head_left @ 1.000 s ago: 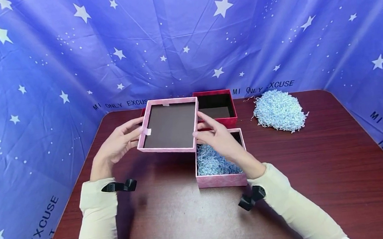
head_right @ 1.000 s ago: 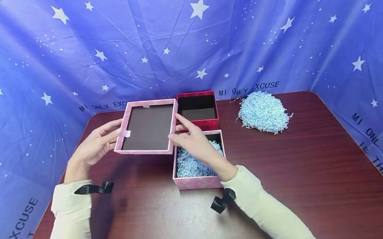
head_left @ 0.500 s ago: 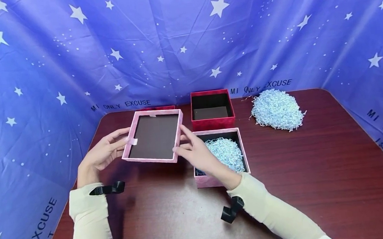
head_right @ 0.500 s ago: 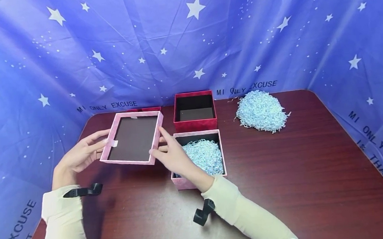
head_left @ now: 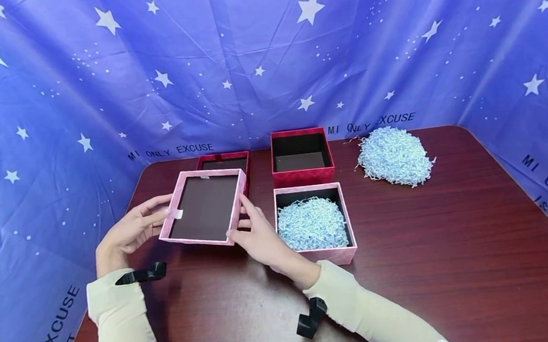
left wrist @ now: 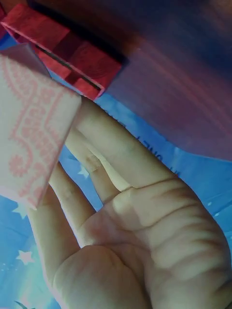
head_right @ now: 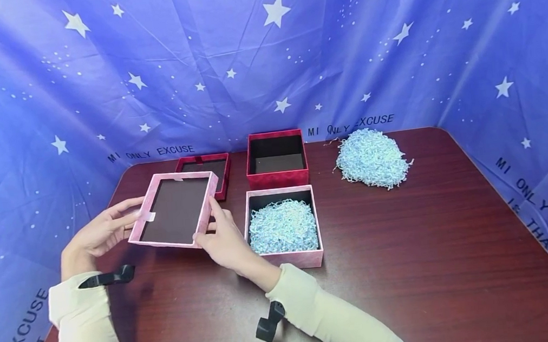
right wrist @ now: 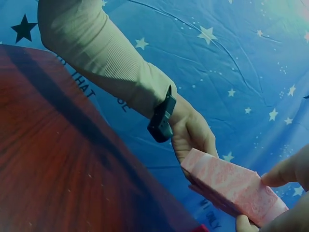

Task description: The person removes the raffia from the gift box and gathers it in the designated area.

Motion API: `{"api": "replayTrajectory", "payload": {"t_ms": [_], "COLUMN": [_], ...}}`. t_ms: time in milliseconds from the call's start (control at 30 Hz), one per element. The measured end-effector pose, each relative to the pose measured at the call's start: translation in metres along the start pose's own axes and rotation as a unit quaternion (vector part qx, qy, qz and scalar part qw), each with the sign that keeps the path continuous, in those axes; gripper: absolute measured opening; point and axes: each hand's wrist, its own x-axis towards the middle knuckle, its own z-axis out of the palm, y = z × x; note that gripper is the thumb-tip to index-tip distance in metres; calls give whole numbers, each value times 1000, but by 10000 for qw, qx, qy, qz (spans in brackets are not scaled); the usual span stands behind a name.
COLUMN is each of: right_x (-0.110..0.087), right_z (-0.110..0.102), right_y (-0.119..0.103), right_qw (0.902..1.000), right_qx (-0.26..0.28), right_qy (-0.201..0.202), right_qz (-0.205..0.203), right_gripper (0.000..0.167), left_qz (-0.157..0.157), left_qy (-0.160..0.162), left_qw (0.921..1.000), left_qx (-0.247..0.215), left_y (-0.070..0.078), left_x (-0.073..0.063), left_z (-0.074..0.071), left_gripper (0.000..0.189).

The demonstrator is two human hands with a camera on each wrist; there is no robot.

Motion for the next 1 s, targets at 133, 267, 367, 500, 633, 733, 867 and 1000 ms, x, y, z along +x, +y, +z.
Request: {"api": "replayTrajectory", "payload": {"t_ms": [133,267,367,500,633,733,867,1000], "right_x": [0,1,1,2,2,3,5,7], "right_z": [10,19,23,25,26,26,27,28], "right_y": [7,19,29,40,47,53,61,66], "right_qw": [9997,9990,9987,9988,9983,9977,9971,9974], "right_qx": [229,396,440,234,-79,-244,-384,-322], "right_qy": [78,156,209,314,379,403,450,417], "right_qz": [93,98,138,288,433,488,485,501], "right_gripper": [79,79,79,79,79,79,77,75], "left_qz": [-95,-242,-385,-575,-777,-920,-1124,-1293], "left_qy": [41,242,338,460,657,741,845,936], "left_qw": [9999,9994,9987,9973,9944,9918,9872,9817], "left_qx": [-95,-68,-44,43,281,495,750,1040], "left_y": [-10,-19,-25,-34,-43,-47,-49,-46], "left_x": [-4,-7,-8,-9,-10,-9,-9,-8], "left_z": [-4,-5,-4,-4,-5,-5,-3,1], "left_gripper": [41,39,38,38,39,42,48,53]}}
